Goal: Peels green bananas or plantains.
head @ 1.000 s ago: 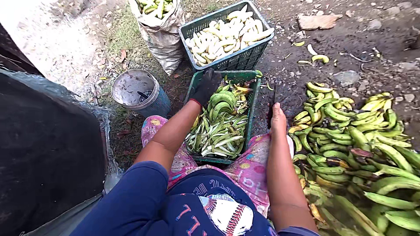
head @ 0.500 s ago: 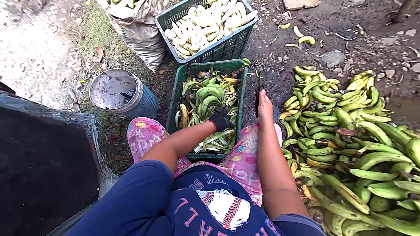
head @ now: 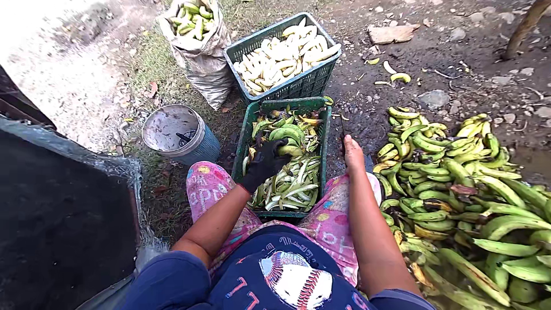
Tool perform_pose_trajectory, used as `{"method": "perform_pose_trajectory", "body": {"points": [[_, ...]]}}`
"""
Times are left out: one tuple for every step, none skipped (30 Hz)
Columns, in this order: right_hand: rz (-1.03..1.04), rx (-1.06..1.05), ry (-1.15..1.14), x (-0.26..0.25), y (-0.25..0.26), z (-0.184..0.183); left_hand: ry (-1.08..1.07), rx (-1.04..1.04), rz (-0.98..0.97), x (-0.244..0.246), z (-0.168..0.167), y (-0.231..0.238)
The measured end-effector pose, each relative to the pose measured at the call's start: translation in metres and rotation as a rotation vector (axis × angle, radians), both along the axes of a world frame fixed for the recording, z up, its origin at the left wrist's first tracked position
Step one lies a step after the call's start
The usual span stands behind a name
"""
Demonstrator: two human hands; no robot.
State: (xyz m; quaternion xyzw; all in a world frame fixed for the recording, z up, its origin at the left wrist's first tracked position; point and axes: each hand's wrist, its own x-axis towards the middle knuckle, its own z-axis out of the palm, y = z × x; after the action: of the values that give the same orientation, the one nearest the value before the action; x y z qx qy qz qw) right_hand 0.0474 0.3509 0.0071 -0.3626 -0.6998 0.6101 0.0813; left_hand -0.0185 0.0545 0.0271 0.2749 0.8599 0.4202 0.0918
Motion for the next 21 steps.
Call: {"method": "perform_pose_trajectory", "body": {"points": [[0.065,0.065,0.001,0.002,-0.001,-0.002,-0.130,0.066,0.051,0.006,0.010,-0.017],[0.125,0.126,-0.007,0.003,-0.003,-0.005,-0.242,0.093,0.084,0.009,0.014,-0.033],[0.181,0.178,-0.033,0.005,-0.005,-0.009,-0.344,0.115,0.124,0.012,0.014,-0.045],[0.219,0.227,-0.067,0.007,-0.008,-0.014,-0.435,0.148,0.150,0.014,0.011,-0.055],[0.250,0.262,-0.091,0.009,-0.013,-0.017,-0.506,0.180,0.162,0.017,0.006,-0.062],[0.283,0.285,-0.119,0.011,-0.018,-0.016,-0.569,0.198,0.176,0.020,-0.001,-0.066],[0.316,0.302,-0.140,0.013,-0.023,-0.014,-0.620,0.219,0.182,0.022,-0.009,-0.069],[0.348,0.317,-0.153,0.015,-0.028,-0.011,-0.651,0.244,0.190,0.024,-0.017,-0.069],[0.380,0.334,-0.171,0.017,-0.030,-0.008,-0.661,0.258,0.200,0.024,-0.024,-0.068],[0.411,0.347,-0.190,0.019,-0.032,-0.005,-0.660,0.258,0.217,0.025,-0.028,-0.066],[0.438,0.348,-0.210,0.019,-0.032,0.000,-0.652,0.244,0.236,0.025,-0.030,-0.065],[0.451,0.352,-0.223,0.018,-0.031,0.002,-0.645,0.224,0.248,0.026,-0.031,-0.064],[0.447,0.351,-0.227,0.018,-0.030,0.003,-0.637,0.197,0.250,0.025,-0.031,-0.063],[0.431,0.344,-0.225,0.017,-0.030,0.003,-0.630,0.180,0.251,0.024,-0.033,-0.062],[0.410,0.337,-0.221,0.016,-0.030,0.003,-0.625,0.155,0.250,0.022,-0.035,-0.063],[0.392,0.329,-0.218,0.015,-0.030,0.003,-0.623,0.128,0.241,0.019,-0.038,-0.065],[0.383,0.325,-0.222,0.014,-0.031,0.004,-0.618,0.101,0.233,0.017,-0.043,-0.068],[0.378,0.325,-0.226,0.014,-0.031,0.003,-0.616,0.077,0.228,0.013,-0.048,-0.071],[0.370,0.331,-0.223,0.015,-0.031,0.001,-0.622,0.056,0.226,0.009,-0.050,-0.074],[0.358,0.347,-0.214,0.015,-0.031,-0.005,-0.636,0.044,0.217,0.002,-0.054,-0.078],[0.348,0.348,-0.209,0.016,-0.030,-0.009,-0.641,0.011,0.205,-0.009,-0.058,-0.080]]}}
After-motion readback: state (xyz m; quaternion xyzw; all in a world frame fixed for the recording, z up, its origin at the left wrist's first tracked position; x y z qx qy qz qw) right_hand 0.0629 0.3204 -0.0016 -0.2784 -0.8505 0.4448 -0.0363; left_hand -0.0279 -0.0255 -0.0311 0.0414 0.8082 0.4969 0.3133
